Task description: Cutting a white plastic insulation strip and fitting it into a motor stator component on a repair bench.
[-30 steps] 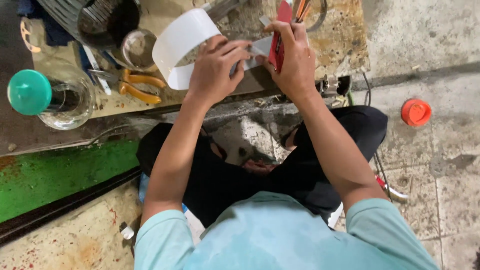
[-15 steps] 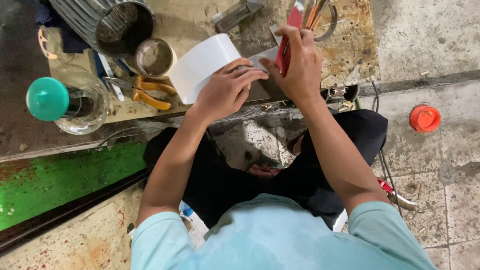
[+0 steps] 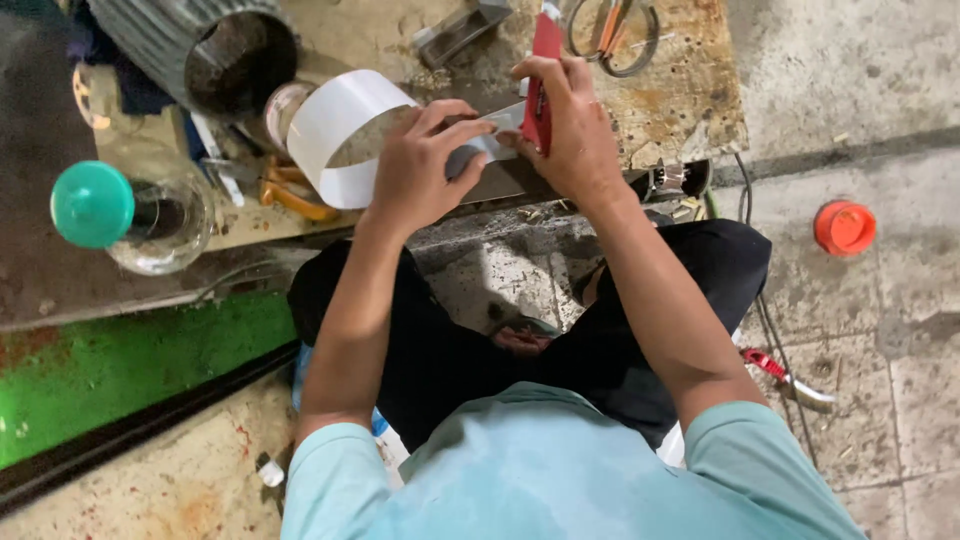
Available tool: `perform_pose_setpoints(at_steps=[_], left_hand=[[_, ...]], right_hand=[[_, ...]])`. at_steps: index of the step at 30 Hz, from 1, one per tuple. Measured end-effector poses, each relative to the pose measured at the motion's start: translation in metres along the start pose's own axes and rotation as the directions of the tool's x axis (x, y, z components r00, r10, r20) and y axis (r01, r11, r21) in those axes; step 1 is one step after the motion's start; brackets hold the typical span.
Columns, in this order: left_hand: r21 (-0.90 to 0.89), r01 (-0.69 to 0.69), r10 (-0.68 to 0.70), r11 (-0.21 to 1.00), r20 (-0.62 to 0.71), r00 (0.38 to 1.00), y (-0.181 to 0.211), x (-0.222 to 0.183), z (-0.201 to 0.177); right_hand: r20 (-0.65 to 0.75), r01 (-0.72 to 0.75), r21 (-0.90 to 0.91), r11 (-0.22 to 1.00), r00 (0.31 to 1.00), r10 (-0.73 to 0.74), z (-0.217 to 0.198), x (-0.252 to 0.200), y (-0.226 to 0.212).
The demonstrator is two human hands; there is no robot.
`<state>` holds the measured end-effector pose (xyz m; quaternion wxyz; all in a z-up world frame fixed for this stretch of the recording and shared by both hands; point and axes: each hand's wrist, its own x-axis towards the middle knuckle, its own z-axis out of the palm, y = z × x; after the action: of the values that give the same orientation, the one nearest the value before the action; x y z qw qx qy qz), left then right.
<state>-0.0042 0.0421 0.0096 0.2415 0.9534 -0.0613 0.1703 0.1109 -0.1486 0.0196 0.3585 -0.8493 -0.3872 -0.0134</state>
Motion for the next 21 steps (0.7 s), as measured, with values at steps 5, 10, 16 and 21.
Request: perform_pose_setpoints(at_steps=[5,10,16,21], left_hand=[[0.032,0.003,0.0,0.999,-0.067,0.998,0.011,0.0,-0.004],[0.123,-0.006,0.018,0.992,-0.094,0.995,0.007,-0.003,0.005],[0.123,-0.009,0.021,0.992,-0.097,0.995,0.013,-0.004,-0.005],[0.109,0.003,0.007,0.994,-0.097,0.995,0.016,-0.008,-0.01]], right_hand=[[-0.024,-0.007,-0.016,1.0,1.0,0.007,-0.002,0.004,0.003],[-0.02,0.049,0.067,0.997,0.999,-0.048,-0.008,-0.003,-0.004],[-0.023,0.042,0.096,0.995,0.999,-0.04,-0.009,-0.007,-0.017],[-0.048,0.068,0.076,0.995,0.997,-0.065,-0.005,-0.009,-0.018]])
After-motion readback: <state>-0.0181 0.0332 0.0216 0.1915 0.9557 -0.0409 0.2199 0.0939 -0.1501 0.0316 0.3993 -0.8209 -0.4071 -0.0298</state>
